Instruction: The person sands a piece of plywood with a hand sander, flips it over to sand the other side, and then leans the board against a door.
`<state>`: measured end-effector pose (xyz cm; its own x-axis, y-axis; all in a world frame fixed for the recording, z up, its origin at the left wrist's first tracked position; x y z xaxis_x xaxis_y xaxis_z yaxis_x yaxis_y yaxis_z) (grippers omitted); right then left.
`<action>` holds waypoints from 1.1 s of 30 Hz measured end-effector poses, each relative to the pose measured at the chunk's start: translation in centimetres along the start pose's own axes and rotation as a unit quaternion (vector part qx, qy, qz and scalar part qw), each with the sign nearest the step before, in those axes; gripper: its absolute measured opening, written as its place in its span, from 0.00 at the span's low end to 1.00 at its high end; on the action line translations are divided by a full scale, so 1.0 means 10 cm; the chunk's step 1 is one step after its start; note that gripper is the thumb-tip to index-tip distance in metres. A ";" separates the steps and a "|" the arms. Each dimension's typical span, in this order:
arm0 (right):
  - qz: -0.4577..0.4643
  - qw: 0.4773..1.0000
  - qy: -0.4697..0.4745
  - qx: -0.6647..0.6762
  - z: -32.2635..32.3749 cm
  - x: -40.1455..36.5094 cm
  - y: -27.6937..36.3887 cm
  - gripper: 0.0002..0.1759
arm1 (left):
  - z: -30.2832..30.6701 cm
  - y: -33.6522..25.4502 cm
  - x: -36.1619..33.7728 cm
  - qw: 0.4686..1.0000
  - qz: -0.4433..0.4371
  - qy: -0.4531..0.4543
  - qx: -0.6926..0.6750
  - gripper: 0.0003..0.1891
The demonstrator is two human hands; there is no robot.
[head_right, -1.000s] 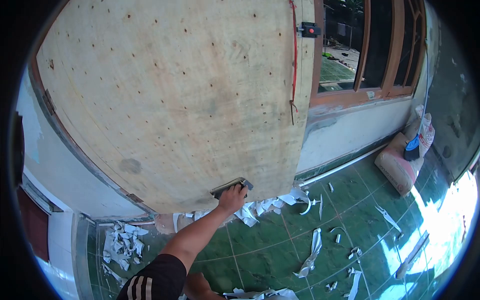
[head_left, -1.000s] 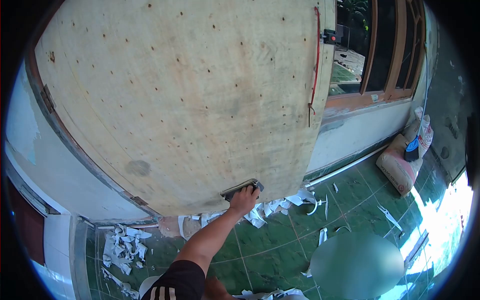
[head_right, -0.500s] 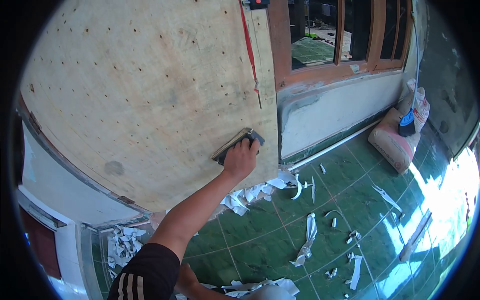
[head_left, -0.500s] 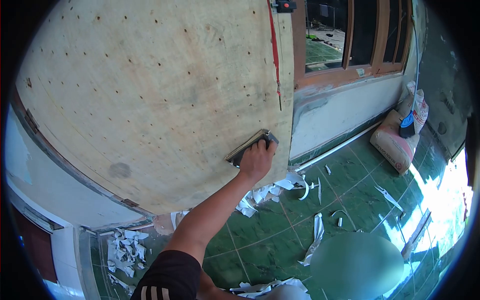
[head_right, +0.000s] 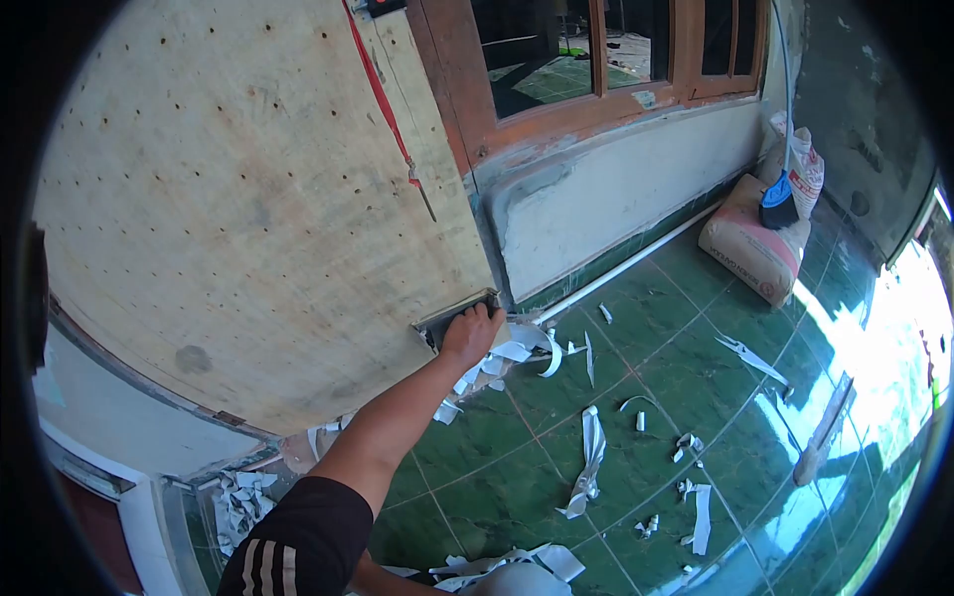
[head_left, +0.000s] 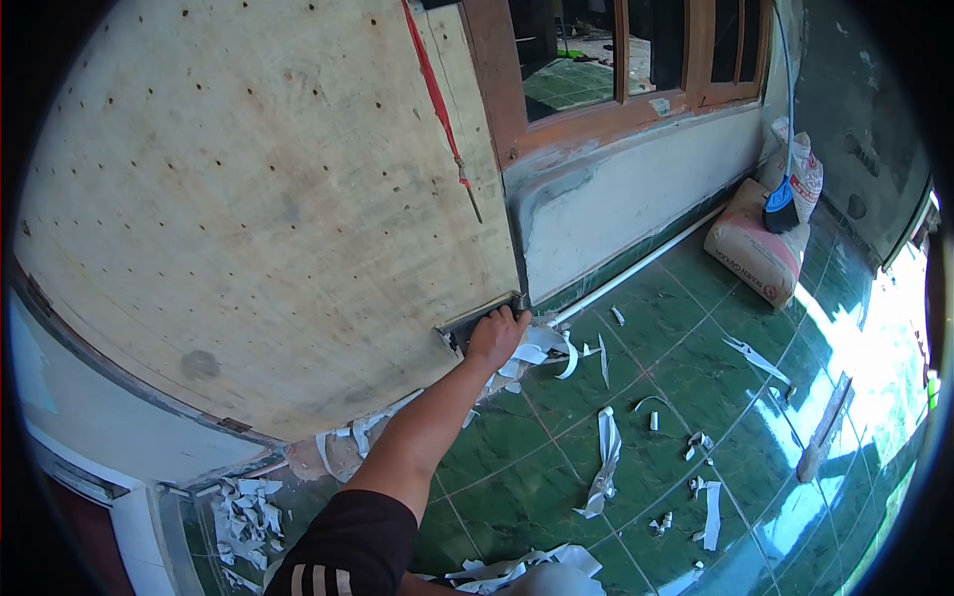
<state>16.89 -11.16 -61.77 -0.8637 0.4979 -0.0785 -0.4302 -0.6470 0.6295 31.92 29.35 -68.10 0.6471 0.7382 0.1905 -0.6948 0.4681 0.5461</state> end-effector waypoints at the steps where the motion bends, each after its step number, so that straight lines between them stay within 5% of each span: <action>1: -0.001 1.000 0.004 0.002 0.00 0.02 0.02 0.17 | -0.01 -0.05 0.04 1.000 -0.001 -0.007 -0.001 0.07; 9: 0.007 1.000 0.006 0.004 0.07 -0.03 0.07 0.16 | -1.12 0.20 -1.63 0.980 -0.101 0.168 0.020 0.11; 12: 0.008 1.000 0.009 0.011 0.12 -0.10 0.05 0.16 | -1.04 0.13 -1.54 0.979 -0.082 0.184 0.015 0.12; 18: 0.004 1.000 0.016 0.010 0.14 -0.11 -0.05 0.16 | -1.04 -0.46 -0.39 0.996 -0.005 0.083 -0.044 0.13; 21: 0.001 1.000 0.028 0.014 0.10 -0.09 -0.06 0.16 | -0.98 -0.49 -0.44 0.998 -0.003 0.034 -0.053 0.11; 26: 0.007 0.999 0.036 0.022 0.13 -0.12 -0.02 0.16 | -1.12 -0.28 -1.06 0.993 -0.020 0.082 -0.088 0.18; 33: 0.002 0.999 0.037 0.027 0.21 -0.10 -0.06 0.16 | -1.26 -0.68 -0.48 0.976 0.024 0.114 -0.183 0.24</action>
<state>18.58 -10.07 -60.43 -0.8829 0.4505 -0.1322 -0.4146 -0.6159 0.6700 29.59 28.76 -82.95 0.5530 0.8332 0.0000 -0.8155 0.5412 0.2049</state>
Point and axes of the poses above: each hand's wrist, its own x-axis towards the middle knuckle, its own z-axis out of the back of the hand, y = z × x, the point moved 4 cm from there along x, towards the middle knuckle, and after that the axes turned 5 degrees about -z, right-handed, at the moved point
